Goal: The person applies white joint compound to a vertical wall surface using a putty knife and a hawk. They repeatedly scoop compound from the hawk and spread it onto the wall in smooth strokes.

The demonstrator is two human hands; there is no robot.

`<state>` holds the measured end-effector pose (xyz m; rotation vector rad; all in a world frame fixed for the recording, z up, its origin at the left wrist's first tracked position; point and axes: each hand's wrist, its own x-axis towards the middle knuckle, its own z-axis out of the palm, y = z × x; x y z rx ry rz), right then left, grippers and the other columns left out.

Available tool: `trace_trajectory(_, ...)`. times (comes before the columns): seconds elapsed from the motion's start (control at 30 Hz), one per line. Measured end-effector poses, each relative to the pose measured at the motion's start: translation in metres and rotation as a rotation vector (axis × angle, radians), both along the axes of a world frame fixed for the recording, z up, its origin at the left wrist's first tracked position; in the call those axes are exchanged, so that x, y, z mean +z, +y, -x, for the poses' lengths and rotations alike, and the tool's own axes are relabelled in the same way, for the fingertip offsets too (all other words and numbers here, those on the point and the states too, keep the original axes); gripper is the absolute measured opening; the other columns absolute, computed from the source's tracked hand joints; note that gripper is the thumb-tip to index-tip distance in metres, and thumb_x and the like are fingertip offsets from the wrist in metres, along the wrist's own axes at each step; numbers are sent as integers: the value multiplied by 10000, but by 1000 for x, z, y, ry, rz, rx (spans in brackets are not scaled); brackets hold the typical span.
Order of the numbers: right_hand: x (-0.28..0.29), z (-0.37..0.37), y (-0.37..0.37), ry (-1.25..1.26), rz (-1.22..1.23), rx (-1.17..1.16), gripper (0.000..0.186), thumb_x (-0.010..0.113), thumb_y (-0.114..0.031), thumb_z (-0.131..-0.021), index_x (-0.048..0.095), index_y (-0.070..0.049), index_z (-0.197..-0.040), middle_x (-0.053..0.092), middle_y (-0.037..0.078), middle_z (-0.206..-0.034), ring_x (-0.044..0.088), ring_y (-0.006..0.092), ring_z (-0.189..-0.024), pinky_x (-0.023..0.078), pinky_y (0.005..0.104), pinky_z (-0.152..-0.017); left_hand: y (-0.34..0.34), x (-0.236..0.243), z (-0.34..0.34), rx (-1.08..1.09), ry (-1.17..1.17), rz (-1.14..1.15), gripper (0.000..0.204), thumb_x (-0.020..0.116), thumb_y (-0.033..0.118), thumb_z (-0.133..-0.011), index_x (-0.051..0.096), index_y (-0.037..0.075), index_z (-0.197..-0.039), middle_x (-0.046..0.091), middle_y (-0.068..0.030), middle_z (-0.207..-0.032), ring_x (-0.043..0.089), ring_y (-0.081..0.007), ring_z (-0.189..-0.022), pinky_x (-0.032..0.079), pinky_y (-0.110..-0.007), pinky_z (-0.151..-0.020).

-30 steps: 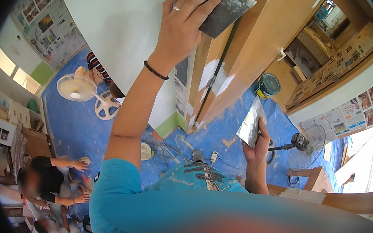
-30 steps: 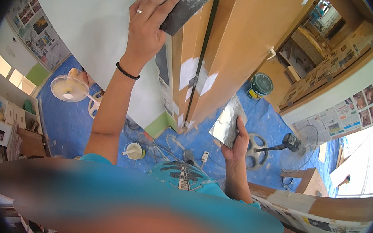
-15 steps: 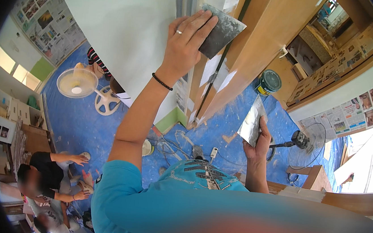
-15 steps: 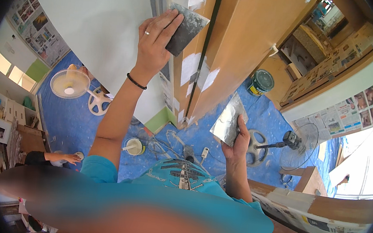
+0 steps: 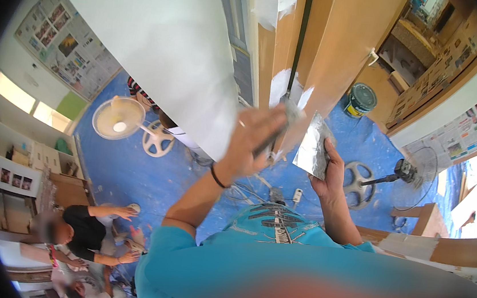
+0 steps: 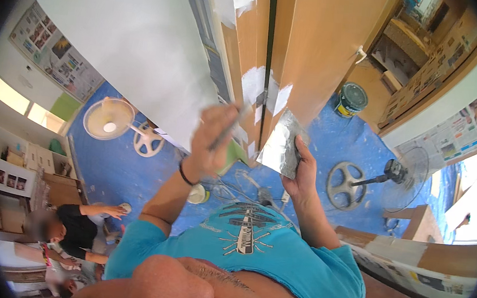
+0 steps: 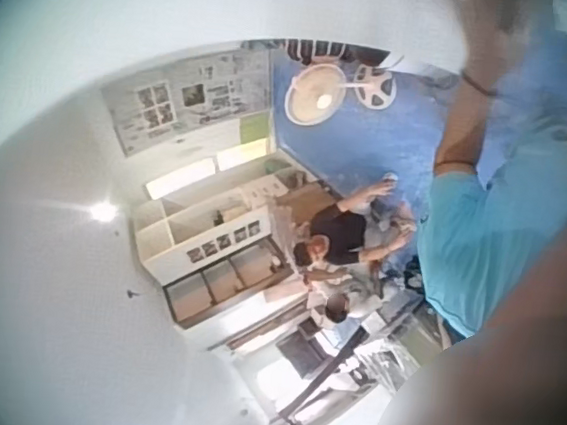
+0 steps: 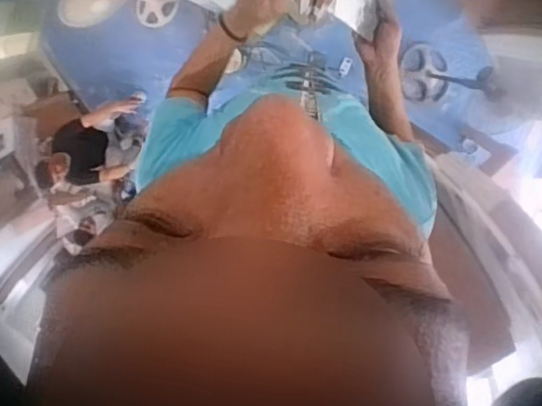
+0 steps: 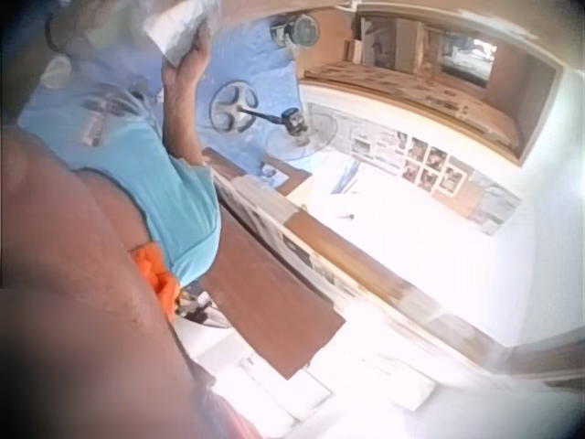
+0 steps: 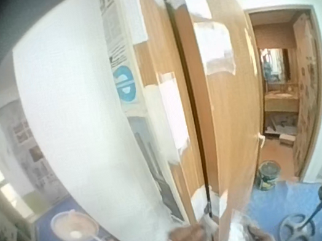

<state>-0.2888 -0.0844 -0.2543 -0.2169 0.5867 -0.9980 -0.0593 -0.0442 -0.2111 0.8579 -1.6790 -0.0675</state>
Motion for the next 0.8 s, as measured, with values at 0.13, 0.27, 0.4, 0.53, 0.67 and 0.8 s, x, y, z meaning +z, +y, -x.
trace_trajectory(0.13, -12, -13, -1, -205, -30, 155, 365, 520, -284, -1074, 569, -8, -1308, 705, 150, -1170, 722, 258, -1019, 607, 405, -888, 27, -13, 33, -263, -131, -96, 579, 617, 58, -842, 606, 156, -1412, 526, -117, -1504, 503, -338, -1347, 376, -472, -1095)
trace_trajectory(0.27, -18, -7, -5, -288, -14, 264, 379, 538, -277, -1067, 562, -11, -1336, 686, 155, -1239, 700, 272, -1080, 565, 429, -965, 38, -15, 25, -195, -382, -198, 578, 599, 80, -848, 608, 181, -1417, 515, -44, -1524, 471, -311, -1383, 383, -462, -1097)
trace_trajectory(0.4, -20, 1, -16, -181, -34, 186, 380, 572, -264, -1049, 568, -16, -1337, 695, 139, -1227, 706, 259, -1063, 563, 434, -965, 32, -7, 2, -48, -633, -270, 554, 775, 87, -806, 652, 162, -1341, 556, -54, -1466, 487, -326, -1350, 423, -438, -1112)
trace_trajectory(0.53, -20, 15, -35, -188, 15, 129, 374, 591, -251, -1040, 566, -30, -1340, 705, 105, -1206, 708, 240, -1071, 570, 417, -958, 23, 6, -19, 159, -858, -391, 532, 676, 73, -876, 616, 159, -1398, 593, -80, -1420, 506, -340, -1331, 431, -421, -1089)
trace_trajectory(0.67, -17, 25, -55, -56, 255, -108, 357, 584, -274, -1048, 591, -42, -1319, 708, 87, -1193, 709, 210, -1061, 577, 381, -926, 20, 6, -6, 49, -31, -506, 395, 533, 79, -1000, 572, 59, -1392, 641, -126, -1306, 612, -299, -1176, 522, -403, -937)
trace_trajectory(0.8, -10, 21, -78, -173, 348, -223, 375, 523, -294, -1087, 532, -38, -1362, 667, 100, -1251, 687, 210, -1112, 575, 388, -959, 21, -3, 40, -126, 949, -609, 302, 495, 153, -1068, 581, -16, -1304, 677, -150, -1189, 701, -260, -1003, 606, -404, -781)
